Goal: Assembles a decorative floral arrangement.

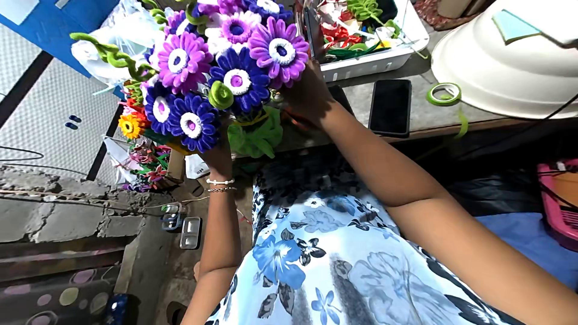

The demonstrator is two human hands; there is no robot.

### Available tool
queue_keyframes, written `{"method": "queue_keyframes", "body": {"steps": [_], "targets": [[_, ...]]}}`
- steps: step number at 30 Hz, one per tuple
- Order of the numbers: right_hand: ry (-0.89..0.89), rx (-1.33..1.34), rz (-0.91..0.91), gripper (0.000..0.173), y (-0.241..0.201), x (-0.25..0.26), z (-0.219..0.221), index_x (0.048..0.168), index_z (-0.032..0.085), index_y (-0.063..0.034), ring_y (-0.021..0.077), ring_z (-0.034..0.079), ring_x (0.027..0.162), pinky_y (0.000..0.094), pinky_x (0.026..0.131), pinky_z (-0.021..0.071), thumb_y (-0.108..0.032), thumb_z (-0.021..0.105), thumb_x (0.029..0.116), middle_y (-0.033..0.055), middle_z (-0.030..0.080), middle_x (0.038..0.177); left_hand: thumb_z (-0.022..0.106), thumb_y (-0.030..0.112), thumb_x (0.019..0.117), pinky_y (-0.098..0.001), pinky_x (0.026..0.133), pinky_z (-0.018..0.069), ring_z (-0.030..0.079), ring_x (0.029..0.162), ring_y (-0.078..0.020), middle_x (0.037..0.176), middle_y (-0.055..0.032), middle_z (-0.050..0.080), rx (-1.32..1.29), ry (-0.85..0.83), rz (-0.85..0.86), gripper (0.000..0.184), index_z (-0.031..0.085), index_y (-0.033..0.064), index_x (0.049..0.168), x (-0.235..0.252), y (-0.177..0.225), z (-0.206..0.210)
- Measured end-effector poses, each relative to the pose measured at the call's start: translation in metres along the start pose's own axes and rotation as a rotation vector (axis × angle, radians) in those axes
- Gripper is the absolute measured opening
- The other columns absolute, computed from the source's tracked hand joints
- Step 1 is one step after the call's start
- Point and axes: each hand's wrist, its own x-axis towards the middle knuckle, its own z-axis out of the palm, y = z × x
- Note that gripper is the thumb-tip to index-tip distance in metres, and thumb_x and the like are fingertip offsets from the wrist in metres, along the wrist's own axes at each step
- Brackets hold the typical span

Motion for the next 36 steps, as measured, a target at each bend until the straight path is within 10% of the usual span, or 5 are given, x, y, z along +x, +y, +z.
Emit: {"method": "queue_keyframes", "body": {"steps": [13,23,36], "targets": [[-0.019,-0.046,0.019,0.028,-0.001,0.001,0.001,0.113,0.073,-0.003,0.0335,0.067,0.111,0.0599,0.1,0.0427,-0.026,0.065,0.0974,0.0171,0.073,0.113,0.057,0.022,0.105,-0.0376,0.08,0.0567,0.066,0.092,-0.0197,0.108,-0.015,0.067,-0.14,-0.075,-0.114,0.028,0.064,0.0043,0.125,-0.017,-0.008,-0.009],[0.003,-0.059,0.004,0.028,-0.001,0.0,0.002,0.115,0.072,-0.0031,0.0346,0.066,0.115,0.0588,0.1,0.044,-0.024,0.063,0.0988,0.0179,0.072,0.117,0.067,0.016,0.0984,-0.0381,0.098,0.054,0.066,0.115,-0.0195,0.124,-0.0097,0.068,-0.17,-0.104,-0.068,0.027,0.067,0.0096,0.125,-0.007,-0.001,-0.014],[0.026,-0.037,-0.033,0.025,0.002,0.002,0.005,0.11,0.073,-0.0023,0.0341,0.068,0.108,0.0584,0.095,0.0475,-0.022,0.066,0.096,0.0179,0.073,0.11,0.065,0.008,0.0972,-0.0349,0.1,0.0503,0.066,0.108,-0.0201,0.108,-0.0156,0.071,-0.096,0.189,0.009,0.014,0.074,-0.0005,0.104,0.004,-0.009,0.018]]}}
